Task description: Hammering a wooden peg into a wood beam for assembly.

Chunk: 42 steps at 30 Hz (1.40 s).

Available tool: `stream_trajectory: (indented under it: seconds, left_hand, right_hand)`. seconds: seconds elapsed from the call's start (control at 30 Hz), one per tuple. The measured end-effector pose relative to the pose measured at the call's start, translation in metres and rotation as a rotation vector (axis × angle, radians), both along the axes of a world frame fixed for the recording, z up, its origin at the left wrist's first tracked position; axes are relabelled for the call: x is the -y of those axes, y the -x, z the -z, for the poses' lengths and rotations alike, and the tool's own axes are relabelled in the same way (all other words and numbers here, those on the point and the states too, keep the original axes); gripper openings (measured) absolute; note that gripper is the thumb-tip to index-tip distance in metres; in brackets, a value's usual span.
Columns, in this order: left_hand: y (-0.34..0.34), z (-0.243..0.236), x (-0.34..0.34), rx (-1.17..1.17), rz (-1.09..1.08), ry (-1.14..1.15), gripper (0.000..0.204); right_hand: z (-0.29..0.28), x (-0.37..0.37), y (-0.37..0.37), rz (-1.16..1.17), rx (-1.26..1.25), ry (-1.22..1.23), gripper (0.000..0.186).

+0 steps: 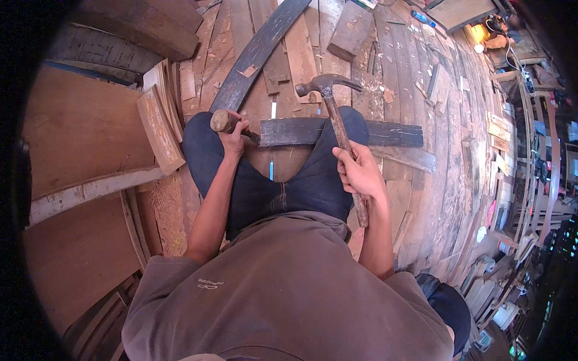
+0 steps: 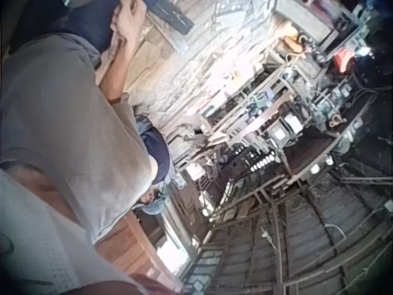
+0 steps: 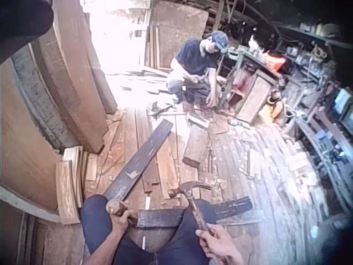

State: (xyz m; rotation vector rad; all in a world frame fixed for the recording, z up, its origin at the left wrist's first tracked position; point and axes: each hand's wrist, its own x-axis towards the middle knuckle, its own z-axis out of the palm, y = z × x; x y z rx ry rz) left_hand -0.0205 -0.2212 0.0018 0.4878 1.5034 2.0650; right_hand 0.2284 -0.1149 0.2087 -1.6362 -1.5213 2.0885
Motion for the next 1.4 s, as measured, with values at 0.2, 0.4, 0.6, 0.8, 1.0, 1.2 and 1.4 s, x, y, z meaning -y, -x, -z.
stream_trajectory:
  seconds: [0.2, 0.4, 0.6, 0.8, 1.0, 1.2, 1.4]
  left_hand:
    - [-0.002, 0.01, -0.007, -0.201, -0.012, 0.089, 0.024]
    - [-0.004, 0.007, -0.005, -0.053, -0.007, 0.095, 0.024]
    - [-0.009, 0.002, -0.007, -0.218, 0.038, 0.076, 0.024]
    - [-0.005, 0.013, -0.006, -0.185, 0.041, 0.102, 0.023]
    - [-0.005, 0.017, -0.005, -0.221, 0.005, 0.083, 0.022]
    - [-0.008, 0.003, -0.006, -0.104, -0.043, 0.079, 0.018]
    - [-0.009, 0.008, -0.006, -0.172, -0.003, 0.074, 0.021]
  right_hand:
    - [0.0, 0.001, 0.001, -0.007, 0.013, -0.001, 0.018]
    - [0.001, 0.001, 0.001, -0.017, 0.01, 0.009, 0.017]
    - [0.001, 0.002, 0.002, -0.014, 0.014, 0.001, 0.017]
    - [0.005, 0.002, 0.0, -0.032, 0.009, 0.02, 0.018]
    - [0.008, 0.003, 0.0, -0.042, 0.018, 0.031, 0.018]
    - [0.009, 0.003, -0.004, -0.037, 0.01, 0.04, 0.017]
    - [0.013, 0.004, -0.01, -0.037, 0.002, 0.053, 0.016]
